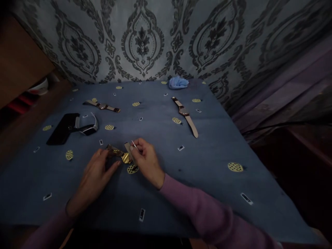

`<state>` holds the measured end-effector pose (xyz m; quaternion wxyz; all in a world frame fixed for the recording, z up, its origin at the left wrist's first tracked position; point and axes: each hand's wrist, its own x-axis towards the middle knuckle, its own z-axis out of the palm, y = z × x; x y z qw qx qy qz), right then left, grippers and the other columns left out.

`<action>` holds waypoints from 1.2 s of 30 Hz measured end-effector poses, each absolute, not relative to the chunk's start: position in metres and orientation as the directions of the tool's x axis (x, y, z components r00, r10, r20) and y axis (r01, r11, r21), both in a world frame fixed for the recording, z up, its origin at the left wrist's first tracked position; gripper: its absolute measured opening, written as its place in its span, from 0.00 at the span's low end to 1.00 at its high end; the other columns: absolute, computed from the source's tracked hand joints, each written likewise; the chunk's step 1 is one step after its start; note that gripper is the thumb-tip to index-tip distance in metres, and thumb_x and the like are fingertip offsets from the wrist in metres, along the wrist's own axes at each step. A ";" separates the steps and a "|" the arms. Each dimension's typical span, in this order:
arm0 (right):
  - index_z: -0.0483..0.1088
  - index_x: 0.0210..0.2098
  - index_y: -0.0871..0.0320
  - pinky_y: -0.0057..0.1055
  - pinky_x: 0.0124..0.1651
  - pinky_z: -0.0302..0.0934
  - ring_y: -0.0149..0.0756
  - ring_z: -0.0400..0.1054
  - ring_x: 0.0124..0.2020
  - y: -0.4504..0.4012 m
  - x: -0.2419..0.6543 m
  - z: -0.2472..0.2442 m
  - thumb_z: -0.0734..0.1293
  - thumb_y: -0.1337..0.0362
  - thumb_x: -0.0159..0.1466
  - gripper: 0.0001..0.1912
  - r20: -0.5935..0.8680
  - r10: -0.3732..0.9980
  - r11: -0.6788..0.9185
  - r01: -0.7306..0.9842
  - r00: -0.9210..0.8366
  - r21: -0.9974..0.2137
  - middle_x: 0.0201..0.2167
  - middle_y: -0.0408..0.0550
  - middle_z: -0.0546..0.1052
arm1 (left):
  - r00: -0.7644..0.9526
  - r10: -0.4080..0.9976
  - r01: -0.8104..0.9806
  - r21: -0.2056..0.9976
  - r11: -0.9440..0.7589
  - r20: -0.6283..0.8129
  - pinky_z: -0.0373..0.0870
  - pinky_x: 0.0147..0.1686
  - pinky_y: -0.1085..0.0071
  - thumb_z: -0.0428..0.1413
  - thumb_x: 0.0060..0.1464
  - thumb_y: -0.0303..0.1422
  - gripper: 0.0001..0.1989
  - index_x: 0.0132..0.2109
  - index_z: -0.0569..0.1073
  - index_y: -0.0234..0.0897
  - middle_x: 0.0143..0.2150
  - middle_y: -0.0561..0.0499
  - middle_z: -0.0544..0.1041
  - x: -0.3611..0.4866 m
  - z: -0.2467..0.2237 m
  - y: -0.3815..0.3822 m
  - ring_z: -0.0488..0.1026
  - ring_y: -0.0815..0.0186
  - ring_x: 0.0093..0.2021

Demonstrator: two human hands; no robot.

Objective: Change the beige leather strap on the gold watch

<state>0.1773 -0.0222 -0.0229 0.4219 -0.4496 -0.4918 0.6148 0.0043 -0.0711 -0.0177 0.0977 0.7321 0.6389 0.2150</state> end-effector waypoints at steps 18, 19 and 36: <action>0.64 0.32 0.57 0.24 0.20 0.59 0.26 0.60 0.17 -0.022 0.166 -0.035 0.65 0.54 0.59 0.12 -0.088 0.976 -0.116 -0.130 -0.199 -0.985 0.21 0.38 0.70 | 0.103 0.983 0.747 0.665 0.025 -0.152 0.58 0.29 0.69 0.57 0.51 0.30 0.04 0.30 0.69 0.36 0.28 0.52 0.73 0.033 -0.004 -0.034 0.71 0.62 0.30; 0.64 0.32 0.57 0.24 0.20 0.59 0.26 0.60 0.17 -0.022 0.167 -0.036 0.66 0.54 0.59 0.13 -0.086 0.978 -0.114 -0.137 -0.193 -0.984 0.21 0.38 0.70 | 0.098 0.981 0.720 0.693 0.048 -0.170 0.57 0.28 0.70 0.58 0.49 0.30 0.05 0.29 0.69 0.36 0.26 0.53 0.72 0.033 -0.005 -0.032 0.70 0.63 0.29; 0.66 0.33 0.58 0.22 0.21 0.54 0.26 0.56 0.19 -0.043 0.188 -0.013 0.66 0.52 0.64 0.14 -0.050 0.991 -0.060 -0.080 -0.128 -0.995 0.19 0.36 0.64 | 0.216 0.855 -0.156 0.847 0.507 -0.472 0.72 0.24 0.80 0.67 0.47 0.32 0.15 0.39 0.72 0.32 0.31 0.49 0.80 0.013 -0.001 -0.009 0.79 0.69 0.28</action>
